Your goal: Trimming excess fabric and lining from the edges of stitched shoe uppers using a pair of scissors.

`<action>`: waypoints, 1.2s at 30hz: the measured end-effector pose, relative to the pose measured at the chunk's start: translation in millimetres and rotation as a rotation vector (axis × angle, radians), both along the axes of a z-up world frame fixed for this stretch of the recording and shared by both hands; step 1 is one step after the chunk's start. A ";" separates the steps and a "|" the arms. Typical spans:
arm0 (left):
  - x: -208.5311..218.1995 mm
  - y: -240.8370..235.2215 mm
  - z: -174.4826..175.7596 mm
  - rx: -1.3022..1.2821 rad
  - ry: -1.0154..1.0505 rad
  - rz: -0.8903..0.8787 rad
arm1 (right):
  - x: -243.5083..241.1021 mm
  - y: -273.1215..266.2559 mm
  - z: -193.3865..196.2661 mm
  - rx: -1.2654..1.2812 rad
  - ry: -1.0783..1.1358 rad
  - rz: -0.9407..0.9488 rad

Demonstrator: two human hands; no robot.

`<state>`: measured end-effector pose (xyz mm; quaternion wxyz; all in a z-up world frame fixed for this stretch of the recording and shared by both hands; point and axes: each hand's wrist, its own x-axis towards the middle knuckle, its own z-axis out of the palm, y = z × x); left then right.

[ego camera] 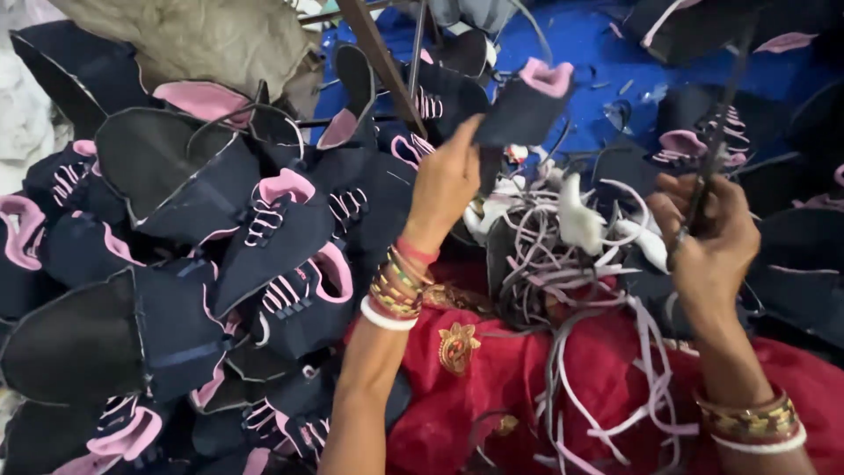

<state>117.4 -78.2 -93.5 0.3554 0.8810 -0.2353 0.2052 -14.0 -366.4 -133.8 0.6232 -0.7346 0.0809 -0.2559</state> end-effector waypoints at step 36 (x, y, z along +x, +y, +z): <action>323.0 -337.5 -297.8 -0.100 0.160 0.217 | -58.8 -120.8 -219.3 0.127 0.223 -0.202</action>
